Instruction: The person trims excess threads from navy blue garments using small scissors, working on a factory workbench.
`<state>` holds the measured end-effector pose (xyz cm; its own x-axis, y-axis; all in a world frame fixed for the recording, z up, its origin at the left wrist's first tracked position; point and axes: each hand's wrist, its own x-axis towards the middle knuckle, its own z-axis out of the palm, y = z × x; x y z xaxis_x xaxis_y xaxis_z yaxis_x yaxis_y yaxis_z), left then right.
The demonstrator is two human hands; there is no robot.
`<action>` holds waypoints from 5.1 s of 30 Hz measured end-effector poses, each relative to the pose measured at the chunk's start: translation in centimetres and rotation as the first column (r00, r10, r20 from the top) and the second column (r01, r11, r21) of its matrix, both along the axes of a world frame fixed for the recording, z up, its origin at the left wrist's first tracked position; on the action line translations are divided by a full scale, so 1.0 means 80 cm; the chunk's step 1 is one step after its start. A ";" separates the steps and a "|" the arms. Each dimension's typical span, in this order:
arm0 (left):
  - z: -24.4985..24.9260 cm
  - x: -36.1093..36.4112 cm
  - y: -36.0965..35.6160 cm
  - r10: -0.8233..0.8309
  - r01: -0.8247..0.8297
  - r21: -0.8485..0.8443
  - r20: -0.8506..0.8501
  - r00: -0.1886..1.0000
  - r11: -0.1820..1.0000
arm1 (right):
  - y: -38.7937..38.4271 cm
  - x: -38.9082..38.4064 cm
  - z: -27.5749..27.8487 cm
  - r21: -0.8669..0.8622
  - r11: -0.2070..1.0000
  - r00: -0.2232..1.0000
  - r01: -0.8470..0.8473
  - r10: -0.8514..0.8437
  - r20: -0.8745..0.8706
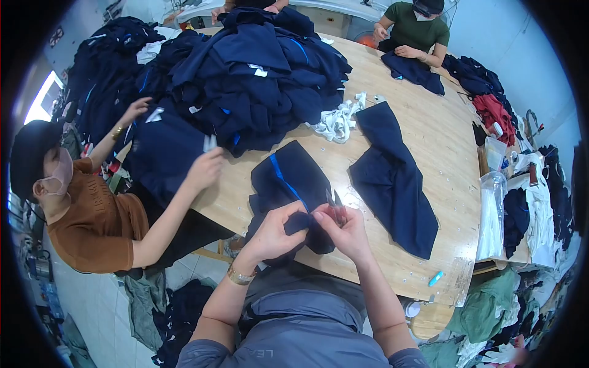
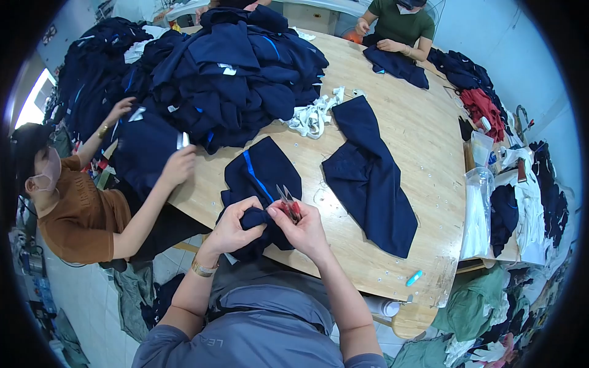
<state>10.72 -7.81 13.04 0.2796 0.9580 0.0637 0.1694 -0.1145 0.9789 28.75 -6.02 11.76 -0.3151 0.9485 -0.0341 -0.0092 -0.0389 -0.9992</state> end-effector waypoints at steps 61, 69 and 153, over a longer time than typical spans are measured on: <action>0.029 0.005 0.012 -0.049 0.063 0.027 -0.368 0.929 0.998 | 0.012 0.041 0.038 0.686 0.616 0.701 -0.388 -0.287 0.654; 0.015 0.005 0.017 -0.022 0.051 0.097 -0.279 0.960 0.994 | 0.010 0.035 0.014 0.456 0.889 0.917 -0.042 -0.147 0.371; -0.041 0.034 -0.047 0.478 0.132 -0.617 0.712 0.515 0.776 | -0.006 -0.005 -0.028 0.942 0.334 0.875 -0.040 -0.443 0.195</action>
<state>13.47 -11.55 9.76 0.2161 0.9034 -0.3705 -0.7572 0.3946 0.5205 28.38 -6.52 9.52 -0.2976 0.4848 0.8224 0.4753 0.8224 -0.3128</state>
